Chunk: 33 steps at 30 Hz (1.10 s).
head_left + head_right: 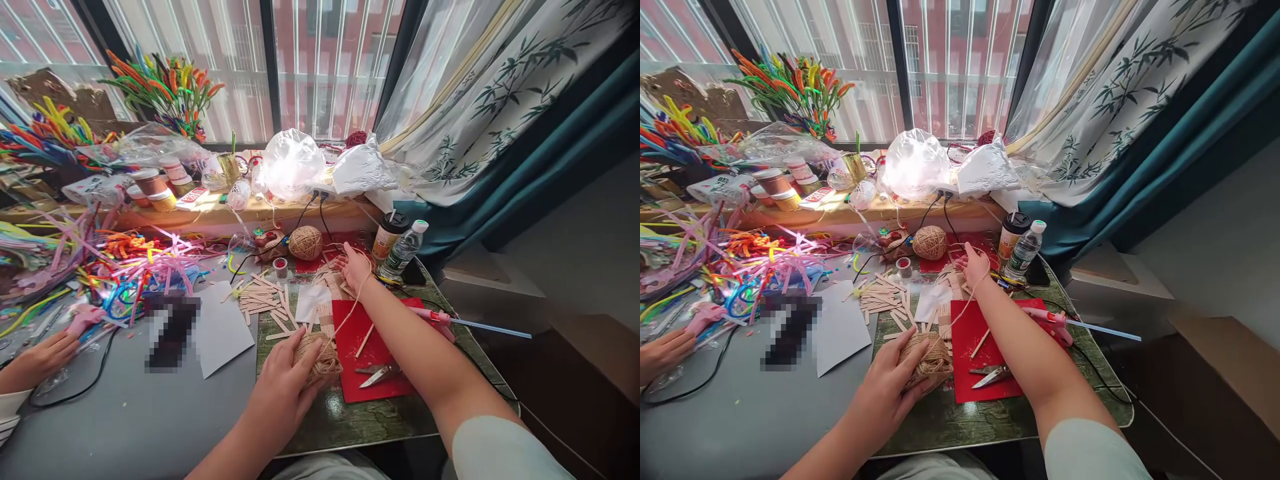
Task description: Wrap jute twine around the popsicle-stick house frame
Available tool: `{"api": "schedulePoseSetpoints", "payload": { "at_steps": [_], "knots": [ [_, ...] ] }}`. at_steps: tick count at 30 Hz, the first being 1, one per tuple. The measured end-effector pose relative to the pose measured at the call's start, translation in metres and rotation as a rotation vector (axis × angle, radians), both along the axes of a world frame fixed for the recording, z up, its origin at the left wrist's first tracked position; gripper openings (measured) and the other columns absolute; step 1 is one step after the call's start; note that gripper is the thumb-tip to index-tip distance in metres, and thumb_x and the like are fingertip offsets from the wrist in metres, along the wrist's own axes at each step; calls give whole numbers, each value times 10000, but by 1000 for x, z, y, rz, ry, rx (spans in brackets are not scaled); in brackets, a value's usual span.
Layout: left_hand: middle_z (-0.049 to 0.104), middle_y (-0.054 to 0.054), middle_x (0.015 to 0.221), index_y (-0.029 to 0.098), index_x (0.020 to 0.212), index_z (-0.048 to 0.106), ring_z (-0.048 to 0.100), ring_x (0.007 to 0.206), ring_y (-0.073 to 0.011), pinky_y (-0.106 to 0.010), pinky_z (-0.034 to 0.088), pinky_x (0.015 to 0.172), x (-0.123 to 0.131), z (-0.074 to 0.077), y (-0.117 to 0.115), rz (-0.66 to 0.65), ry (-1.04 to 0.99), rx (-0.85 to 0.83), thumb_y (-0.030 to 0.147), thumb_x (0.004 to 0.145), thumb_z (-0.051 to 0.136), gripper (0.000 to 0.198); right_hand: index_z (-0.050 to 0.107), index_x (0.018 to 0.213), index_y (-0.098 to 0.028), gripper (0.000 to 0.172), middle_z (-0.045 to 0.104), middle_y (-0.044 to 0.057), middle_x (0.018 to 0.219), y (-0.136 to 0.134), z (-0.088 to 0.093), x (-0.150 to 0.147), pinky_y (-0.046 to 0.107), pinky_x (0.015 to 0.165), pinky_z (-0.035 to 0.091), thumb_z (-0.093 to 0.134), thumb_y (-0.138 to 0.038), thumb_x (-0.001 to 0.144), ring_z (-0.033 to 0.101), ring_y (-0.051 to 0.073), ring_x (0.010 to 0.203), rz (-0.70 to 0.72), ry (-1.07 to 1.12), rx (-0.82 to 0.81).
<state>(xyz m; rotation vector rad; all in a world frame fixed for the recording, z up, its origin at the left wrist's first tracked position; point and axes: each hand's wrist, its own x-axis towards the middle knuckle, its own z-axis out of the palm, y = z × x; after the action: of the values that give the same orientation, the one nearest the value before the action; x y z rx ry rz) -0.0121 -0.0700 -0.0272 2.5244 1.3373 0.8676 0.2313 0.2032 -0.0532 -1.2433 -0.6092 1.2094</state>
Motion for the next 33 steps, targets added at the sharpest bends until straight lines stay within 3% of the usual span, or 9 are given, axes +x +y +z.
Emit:
{"api": "schedulePoseSetpoints", "payload": {
  "at_steps": [4, 7, 11, 16, 20, 23, 27, 29, 33],
  "knots": [
    [494, -189, 1618, 301, 1578, 502, 572, 1411, -346, -543, 570, 1095, -1, -2, -1, -13, -16, 23, 304, 1040, 617, 551, 640, 1339, -169, 362, 689, 101, 1297, 15, 17, -5, 438, 904, 642, 686, -375, 1045, 723, 237, 1072, 25, 46, 35],
    [494, -192, 1617, 295, 1574, 508, 573, 1411, -350, -545, 573, 1094, -5, -3, -1, -11, -14, 6, 314, 1028, 641, 563, 684, 1235, -158, 297, 722, 96, 1212, 24, 43, -3, 412, 891, 643, 638, -399, 1067, 731, 222, 1031, 40, 36, 115],
    [483, -191, 1631, 291, 1581, 498, 552, 1435, -348, -550, 564, 1109, -8, -4, 0, -16, -22, -19, 295, 1028, 634, 570, 696, 921, -181, 375, 759, 75, 927, 36, 100, 1, 315, 776, 659, 514, -454, 1102, 745, 183, 865, 53, -7, 300],
    [490, -188, 1625, 289, 1565, 519, 562, 1417, -350, -556, 567, 1101, -2, -3, 0, 8, -25, -9, 313, 1036, 627, 541, 714, 1008, -214, 269, 777, 57, 1117, 35, 184, -4, 296, 862, 645, 596, -452, 1054, 760, 170, 1010, 100, -149, 611],
    [514, -178, 1608, 302, 1562, 526, 575, 1405, -350, -538, 575, 1091, 1, -2, 0, 12, -26, -5, 323, 1030, 640, 544, 689, 1171, -228, 329, 737, 48, 1207, 0, 241, -5, 359, 1000, 608, 532, -500, 1073, 740, 178, 1162, 84, -329, 942],
    [505, -181, 1614, 301, 1561, 520, 564, 1418, -351, -538, 572, 1097, -1, -4, 0, 11, -24, -9, 319, 1027, 644, 549, 695, 1165, -285, 269, 743, 35, 1201, -42, 272, -3, 377, 1021, 616, 683, -503, 1009, 743, 193, 1133, 59, -388, 1087],
    [482, -193, 1625, 280, 1560, 514, 540, 1442, -354, -553, 561, 1109, -2, -7, -1, 12, -21, 14, 301, 1035, 631, 539, 749, 1163, -326, 200, 732, 6, 1195, -97, 294, 1, 454, 1103, 595, 783, -286, 970, 726, 248, 1238, -110, -443, 1321],
    [486, -193, 1621, 277, 1567, 506, 539, 1446, -350, -549, 559, 1114, -1, -8, -1, 13, -25, 23, 309, 1037, 630, 545, 778, 1156, -404, 229, 714, -40, 1258, -118, 302, 6, 450, 1173, 548, 770, -261, 978, 631, 271, 1402, -197, -560, 1399],
    [479, -185, 1629, 292, 1588, 485, 532, 1454, -348, -550, 549, 1126, 0, -8, 0, 16, -26, 5, 317, 1035, 629, 572, 794, 1169, -494, 342, 688, -212, 1376, -135, 322, 27, 324, 1158, 455, 741, -236, 951, 391, 260, 1594, -384, -773, 1479]
  ]
}}
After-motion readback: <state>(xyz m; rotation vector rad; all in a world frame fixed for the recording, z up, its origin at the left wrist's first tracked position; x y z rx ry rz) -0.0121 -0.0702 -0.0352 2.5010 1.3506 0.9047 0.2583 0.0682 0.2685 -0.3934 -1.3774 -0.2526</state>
